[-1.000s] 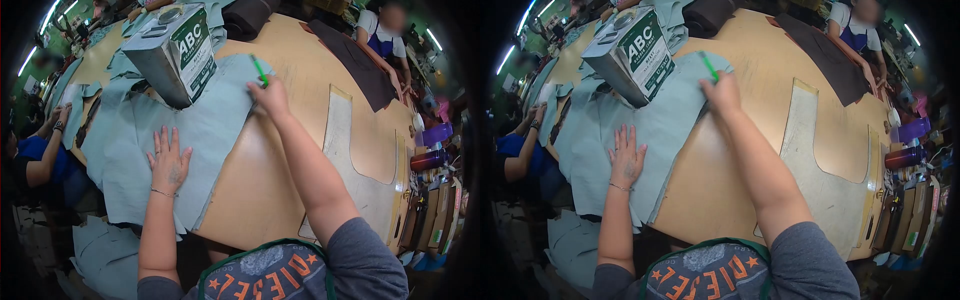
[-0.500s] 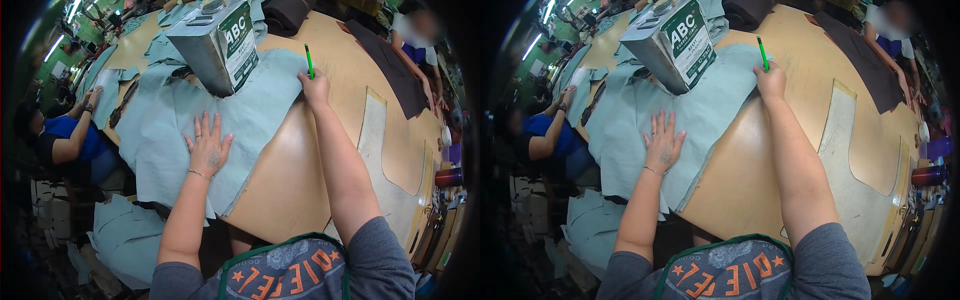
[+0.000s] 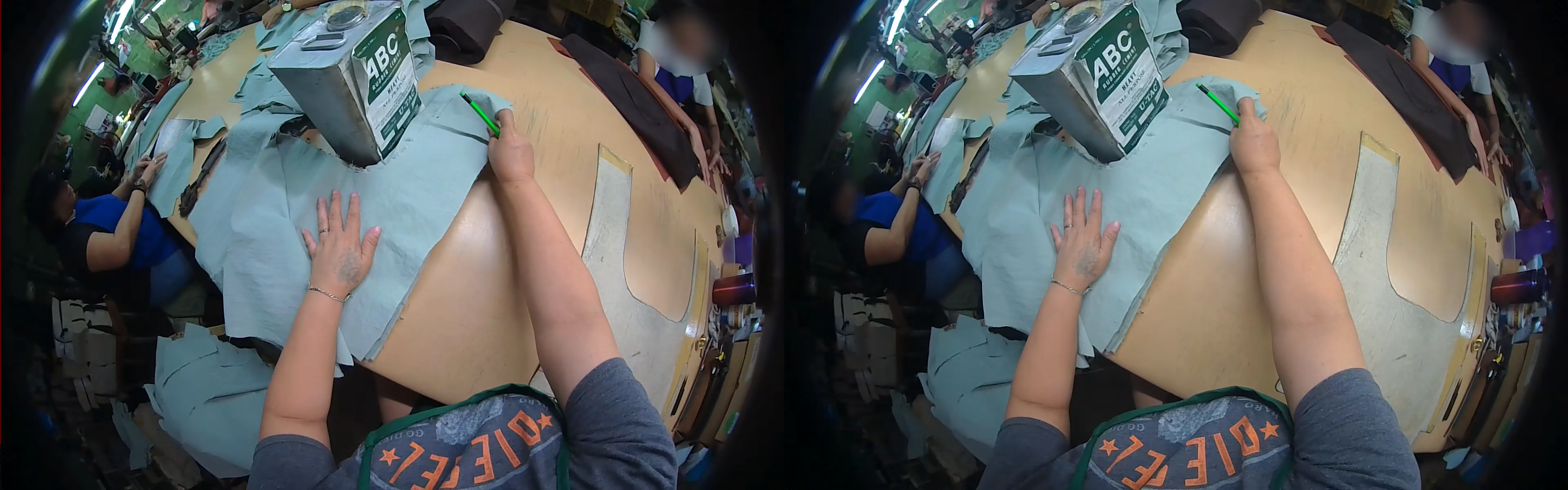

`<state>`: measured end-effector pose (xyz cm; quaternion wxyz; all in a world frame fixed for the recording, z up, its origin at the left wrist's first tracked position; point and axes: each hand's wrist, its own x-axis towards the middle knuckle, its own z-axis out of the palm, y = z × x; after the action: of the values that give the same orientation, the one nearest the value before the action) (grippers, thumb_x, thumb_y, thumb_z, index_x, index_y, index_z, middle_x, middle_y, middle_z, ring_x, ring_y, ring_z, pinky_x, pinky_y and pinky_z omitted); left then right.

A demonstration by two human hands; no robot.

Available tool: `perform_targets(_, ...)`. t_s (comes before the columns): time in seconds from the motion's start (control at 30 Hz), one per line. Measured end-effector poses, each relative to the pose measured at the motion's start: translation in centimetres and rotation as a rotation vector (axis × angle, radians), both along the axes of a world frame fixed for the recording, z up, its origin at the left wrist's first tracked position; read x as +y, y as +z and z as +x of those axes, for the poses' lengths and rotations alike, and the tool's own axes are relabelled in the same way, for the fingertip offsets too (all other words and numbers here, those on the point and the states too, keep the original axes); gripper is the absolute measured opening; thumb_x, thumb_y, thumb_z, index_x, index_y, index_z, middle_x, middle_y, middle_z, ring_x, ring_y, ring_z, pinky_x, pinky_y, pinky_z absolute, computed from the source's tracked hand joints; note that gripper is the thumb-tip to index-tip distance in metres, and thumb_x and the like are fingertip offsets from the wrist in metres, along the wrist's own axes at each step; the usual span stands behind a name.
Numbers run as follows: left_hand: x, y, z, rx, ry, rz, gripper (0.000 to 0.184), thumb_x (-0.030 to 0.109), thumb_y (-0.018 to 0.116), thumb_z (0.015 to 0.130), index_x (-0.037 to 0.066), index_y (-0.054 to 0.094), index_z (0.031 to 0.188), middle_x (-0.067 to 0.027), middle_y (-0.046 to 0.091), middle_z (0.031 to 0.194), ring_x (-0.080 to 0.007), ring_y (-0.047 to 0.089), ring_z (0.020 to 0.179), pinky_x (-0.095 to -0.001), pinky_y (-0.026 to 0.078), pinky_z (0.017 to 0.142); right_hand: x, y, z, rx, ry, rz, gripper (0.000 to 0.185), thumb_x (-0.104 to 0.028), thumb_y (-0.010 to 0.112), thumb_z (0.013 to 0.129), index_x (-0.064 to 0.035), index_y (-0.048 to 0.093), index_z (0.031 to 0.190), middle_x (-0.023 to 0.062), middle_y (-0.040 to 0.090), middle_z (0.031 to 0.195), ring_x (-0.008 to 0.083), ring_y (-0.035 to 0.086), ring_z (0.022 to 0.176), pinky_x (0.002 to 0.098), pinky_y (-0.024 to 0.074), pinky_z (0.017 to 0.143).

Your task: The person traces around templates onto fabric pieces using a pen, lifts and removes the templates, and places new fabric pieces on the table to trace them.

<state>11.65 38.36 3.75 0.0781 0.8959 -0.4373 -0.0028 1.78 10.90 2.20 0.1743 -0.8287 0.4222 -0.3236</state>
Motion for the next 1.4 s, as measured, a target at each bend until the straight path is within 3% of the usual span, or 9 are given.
perform_targets(0.33,0.2,0.4,-0.1,0.007,-0.027,-0.034,0.058,0.044,0.039,0.086,0.009,0.030,0.131,-0.0166,0.025,0.136,-0.0339,0.019,0.128,-0.0590,0.019,0.095,1.1,2.5,-0.7,-0.508,0.142,-0.368,0.022,0.002,0.059,0.063,-0.0082,0.060,0.083,0.0116,0.051,0.079,0.0276,0.050,0.077,0.0351,0.0425,0.067)
perform_targets(0.43,0.4,0.1,1.0,0.260,-0.164,-0.510,0.058,0.044,0.041,0.086,0.004,0.035,0.127,-0.0164,0.039,0.127,-0.0290,0.032,0.122,-0.0453,0.028,0.097,4.8,5.1,-1.1,-0.530,0.361,-0.523,0.031,0.006,0.058,0.055,-0.0060,0.057,0.083,0.0114,0.054,0.088,0.0288,0.050,0.080,0.0347,0.0428,0.068)
perform_targets(0.53,0.0,4.1,-0.9,1.533,0.082,-1.079,0.050,0.034,0.049,0.086,-0.001,0.041,0.120,-0.0138,0.050,0.116,-0.0242,0.045,0.110,-0.0349,0.035,0.092,10.5,6.0,-2.0,-0.312,0.787,-0.576,0.020,-0.007,0.057,0.057,-0.0074,0.050,0.076,0.0099,0.053,0.093,0.0270,0.049,0.075,0.0339,0.0434,0.062)
perform_targets(0.63,0.4,5.3,-1.2,1.891,0.295,-1.188,0.038,0.021,0.058,0.081,-0.001,0.048,0.110,-0.0088,0.054,0.107,-0.0205,0.053,0.096,-0.0339,0.042,0.082,15.8,6.1,-2.2,-0.278,1.129,-0.588,0.014,-0.016,0.054,0.064,-0.0102,0.048,0.075,0.0035,0.050,0.082,0.0194,0.048,0.071,0.0294,0.0414,0.050)
perform_targets(0.67,0.7,6.0,-1.5,1.559,0.243,-1.017,0.028,0.009,0.058,0.078,0.000,0.051,0.104,-0.0078,0.057,0.099,-0.0174,0.056,0.086,-0.0293,0.045,0.074,16.4,6.2,-2.4,-0.253,1.233,-0.522,0.014,-0.016,0.054,0.064,-0.0097,0.048,0.074,0.0036,0.049,0.078,0.0205,0.048,0.071,0.0303,0.0415,0.052)
perform_targets(0.77,2.2,6.0,-0.6,1.403,0.299,-1.115,0.026,0.003,0.055,0.076,0.000,0.052,0.101,-0.0077,0.058,0.095,-0.0160,0.057,0.081,-0.0281,0.046,0.070,15.1,6.7,-1.9,-0.400,1.298,-0.208,0.015,-0.013,0.059,0.064,-0.0079,0.050,0.075,0.0053,0.049,0.073,0.0251,0.049,0.072,0.0336,0.0423,0.059)
perform_targets(0.87,3.8,5.9,0.2,1.303,0.323,-1.192,0.024,0.003,0.054,0.076,-0.001,0.052,0.100,-0.0090,0.059,0.094,-0.0181,0.058,0.083,-0.0301,0.047,0.072,12.2,5.4,0.3,-0.151,0.700,-0.008,0.027,-0.018,0.062,0.069,-0.0089,0.060,0.095,0.0136,0.050,0.082,0.0294,0.051,0.081,0.0371,0.0437,0.069)
perform_targets(1.0,6.7,8.1,2.6,1.035,0.423,-1.311,0.024,0.006,0.055,0.079,-0.002,0.052,0.101,-0.0095,0.059,0.096,-0.0196,0.058,0.087,-0.0304,0.047,0.075,10.9,1.5,1.4,0.177,0.610,0.004,0.042,-0.043,0.061,0.073,-0.0159,0.061,0.105,0.0149,0.049,0.084,0.0299,0.051,0.080,0.0356,0.0452,0.072)
perform_targets(1.4,22.4,8.4,14.5,0.855,0.650,-1.581,0.034,0.025,0.048,0.086,0.002,0.049,0.111,-0.0122,0.056,0.105,-0.0270,0.056,0.094,-0.0411,0.045,0.080,11.4,1.6,1.3,0.268,0.563,-0.015,0.044,-0.044,0.058,0.074,-0.0164,0.058,0.108,0.0133,0.048,0.093,0.0293,0.050,0.087,0.0357,0.0459,0.074)
